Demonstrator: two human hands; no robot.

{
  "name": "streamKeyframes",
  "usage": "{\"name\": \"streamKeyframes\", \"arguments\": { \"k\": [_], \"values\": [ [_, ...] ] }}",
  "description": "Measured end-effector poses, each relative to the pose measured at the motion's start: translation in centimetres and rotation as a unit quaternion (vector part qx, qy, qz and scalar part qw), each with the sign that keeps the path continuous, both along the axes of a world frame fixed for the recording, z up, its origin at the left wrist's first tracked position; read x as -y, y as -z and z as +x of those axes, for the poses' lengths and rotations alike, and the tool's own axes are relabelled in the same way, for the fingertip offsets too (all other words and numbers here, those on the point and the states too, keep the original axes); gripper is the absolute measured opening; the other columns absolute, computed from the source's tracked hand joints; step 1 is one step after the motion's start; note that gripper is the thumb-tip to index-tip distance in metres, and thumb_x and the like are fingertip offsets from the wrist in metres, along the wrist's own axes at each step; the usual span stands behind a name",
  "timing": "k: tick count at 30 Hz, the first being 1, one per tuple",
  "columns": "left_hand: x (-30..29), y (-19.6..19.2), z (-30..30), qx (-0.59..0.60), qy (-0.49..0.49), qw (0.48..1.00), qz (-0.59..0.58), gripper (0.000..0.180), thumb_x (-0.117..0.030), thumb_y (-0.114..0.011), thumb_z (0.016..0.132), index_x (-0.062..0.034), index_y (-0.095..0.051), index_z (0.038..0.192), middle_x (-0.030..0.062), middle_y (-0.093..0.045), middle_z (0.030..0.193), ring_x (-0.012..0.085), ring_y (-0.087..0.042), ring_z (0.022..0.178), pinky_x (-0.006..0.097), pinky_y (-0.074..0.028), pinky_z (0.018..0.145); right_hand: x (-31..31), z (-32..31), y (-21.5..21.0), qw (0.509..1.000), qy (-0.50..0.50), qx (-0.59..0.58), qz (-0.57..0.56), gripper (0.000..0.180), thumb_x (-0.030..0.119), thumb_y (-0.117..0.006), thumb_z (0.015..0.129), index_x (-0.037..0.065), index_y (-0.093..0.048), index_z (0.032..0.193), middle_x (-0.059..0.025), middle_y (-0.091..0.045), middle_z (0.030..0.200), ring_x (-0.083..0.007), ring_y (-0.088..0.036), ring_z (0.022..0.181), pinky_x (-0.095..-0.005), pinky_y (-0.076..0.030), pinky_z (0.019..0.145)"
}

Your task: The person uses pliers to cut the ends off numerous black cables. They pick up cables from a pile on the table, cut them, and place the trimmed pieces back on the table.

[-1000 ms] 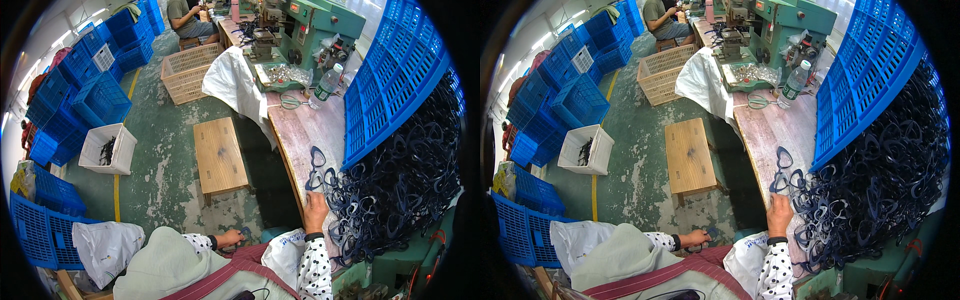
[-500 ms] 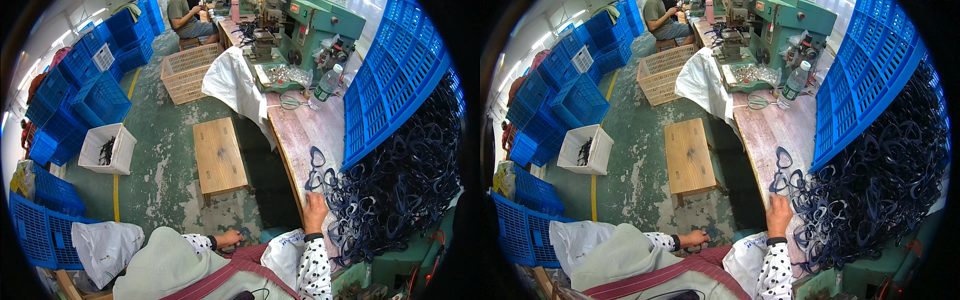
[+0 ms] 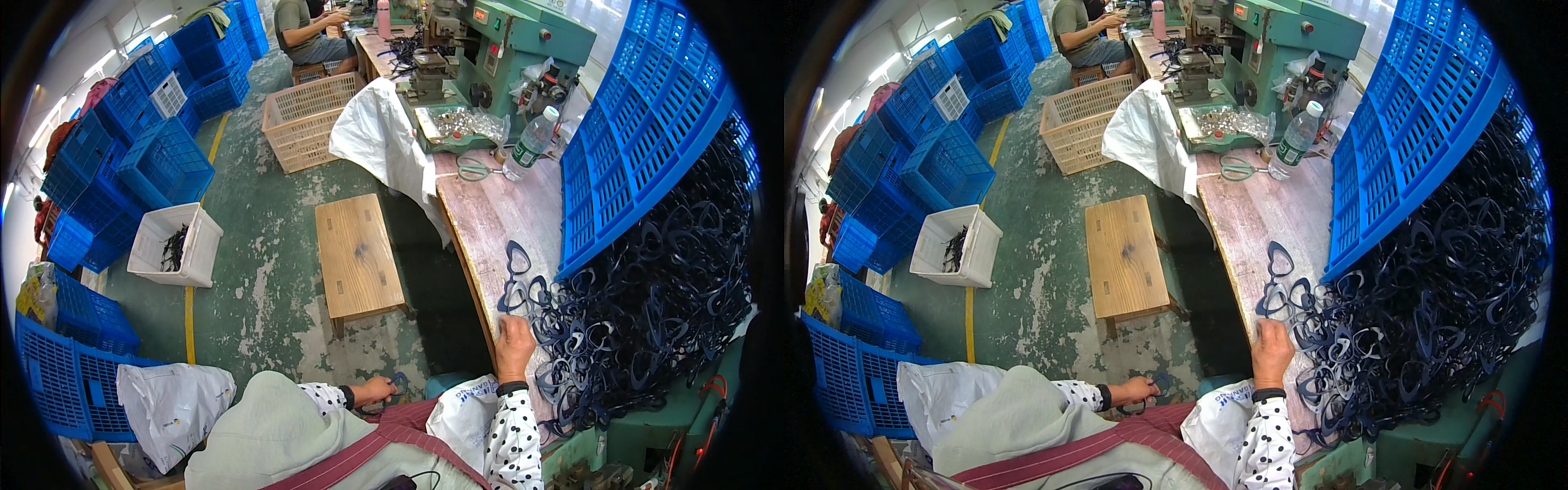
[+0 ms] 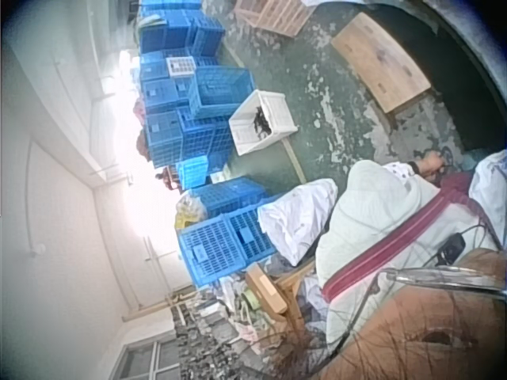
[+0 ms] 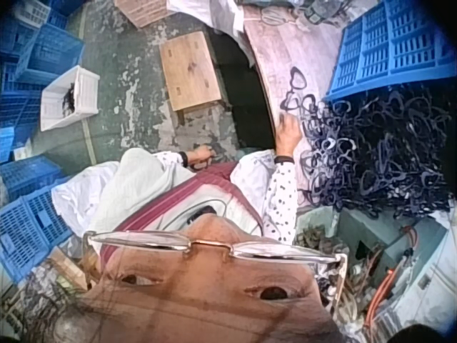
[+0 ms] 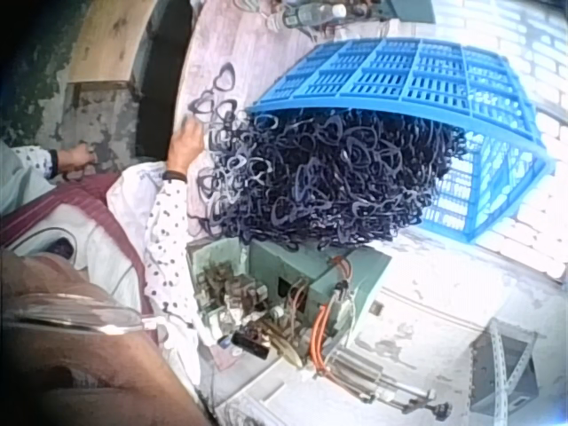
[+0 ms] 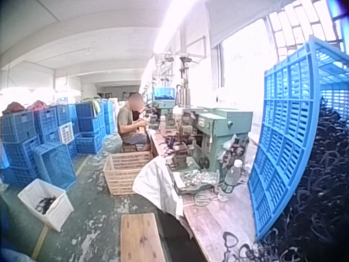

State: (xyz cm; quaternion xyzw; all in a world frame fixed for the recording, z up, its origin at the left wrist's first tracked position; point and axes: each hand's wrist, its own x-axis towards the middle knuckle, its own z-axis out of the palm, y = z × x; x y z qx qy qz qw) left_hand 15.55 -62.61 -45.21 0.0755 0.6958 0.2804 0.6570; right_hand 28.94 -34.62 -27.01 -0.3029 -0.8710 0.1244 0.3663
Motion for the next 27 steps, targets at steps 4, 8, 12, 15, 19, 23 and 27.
{"name": "streamKeyframes", "arguments": {
  "k": [4, 8, 12, 15, 19, 23, 27],
  "values": [
    [-0.1, 0.0, -0.1, 0.001, 0.001, 1.000, -0.005, 0.017, -0.026, -0.060, 0.088, -0.0096, -0.063, 0.091, 0.0011, -0.057, 0.059, 0.0110, -0.041, 0.041, 0.030, -0.030, 0.038, 0.1, -0.1, -0.1, 1.000, 0.004, 0.001, 0.001, 0.016, -0.005, -0.064, 0.080, 0.006, -0.064, 0.091, -0.0112, -0.064, 0.086, -0.0306, -0.064, 0.077, -0.0367, -0.053, 0.068],
    [-0.5, -0.2, 0.0, -0.014, 0.012, 1.000, -0.017, 0.017, -0.022, -0.058, 0.093, -0.0096, -0.067, 0.101, 0.0012, -0.058, 0.062, 0.0098, -0.038, 0.039, 0.029, -0.026, 0.035, 0.0, 0.0, -0.1, 1.000, 0.008, 0.006, 0.004, 0.015, -0.004, -0.064, 0.081, 0.006, -0.064, 0.092, -0.0112, -0.064, 0.087, -0.0308, -0.064, 0.078, -0.0369, -0.052, 0.068],
    [-0.4, 0.1, 0.1, -0.026, 0.014, 1.000, -0.011, 0.017, -0.021, -0.058, 0.092, -0.0102, -0.068, 0.100, 0.0011, -0.058, 0.061, 0.0098, -0.039, 0.039, 0.029, -0.026, 0.036, -0.1, 0.0, 0.1, 1.000, 0.007, 0.013, 0.005, 0.016, -0.003, -0.064, 0.081, 0.007, -0.063, 0.093, -0.0112, -0.064, 0.087, -0.0310, -0.064, 0.079, -0.0369, -0.052, 0.069],
    [-0.5, -0.4, 0.0, -0.025, 0.012, 0.999, -0.016, 0.017, -0.021, -0.058, 0.092, -0.0101, -0.068, 0.100, 0.0009, -0.058, 0.062, 0.0098, -0.039, 0.040, 0.029, -0.027, 0.036, -0.3, 0.0, 0.4, 1.000, 0.007, 0.014, 0.019, 0.017, -0.002, -0.064, 0.080, 0.009, -0.064, 0.093, -0.0093, -0.063, 0.088, -0.0302, -0.064, 0.078, -0.0377, -0.052, 0.066],
    [-0.4, -0.2, -0.1, -0.017, 0.004, 1.000, 0.000, 0.018, -0.025, -0.062, 0.086, -0.0077, -0.065, 0.091, 0.0037, -0.060, 0.061, 0.0132, -0.043, 0.042, 0.032, -0.031, 0.039, -0.3, 0.0, 0.2, 1.000, 0.004, 0.009, 0.029, 0.017, -0.001, -0.065, 0.080, 0.010, -0.064, 0.093, -0.0084, -0.063, 0.088, -0.0300, -0.064, 0.077, -0.0382, -0.052, 0.065],
    [-0.3, 0.3, 0.0, -0.015, 0.003, 1.000, 0.011, 0.017, -0.024, -0.062, 0.086, -0.0077, -0.065, 0.091, 0.0037, -0.060, 0.061, 0.0132, -0.044, 0.042, 0.032, -0.031, 0.039, -0.2, 0.0, 0.2, 1.000, 0.003, 0.011, 0.026, 0.018, -0.001, -0.064, 0.080, 0.010, -0.064, 0.094, -0.0084, -0.063, 0.088, -0.0303, -0.064, 0.076, -0.0382, -0.052, 0.064],
    [-0.3, 0.5, 0.0, -0.018, 0.003, 1.000, 0.009, 0.018, -0.024, -0.062, 0.086, -0.0074, -0.065, 0.091, 0.0038, -0.060, 0.060, 0.0132, -0.044, 0.042, 0.032, -0.031, 0.039, -0.2, 0.0, 0.3, 1.000, 0.003, 0.013, 0.026, 0.018, -0.002, -0.064, 0.079, 0.010, -0.064, 0.094, -0.0084, -0.063, 0.088, -0.0305, -0.064, 0.076, -0.0384, -0.052, 0.064]
  ]
}}
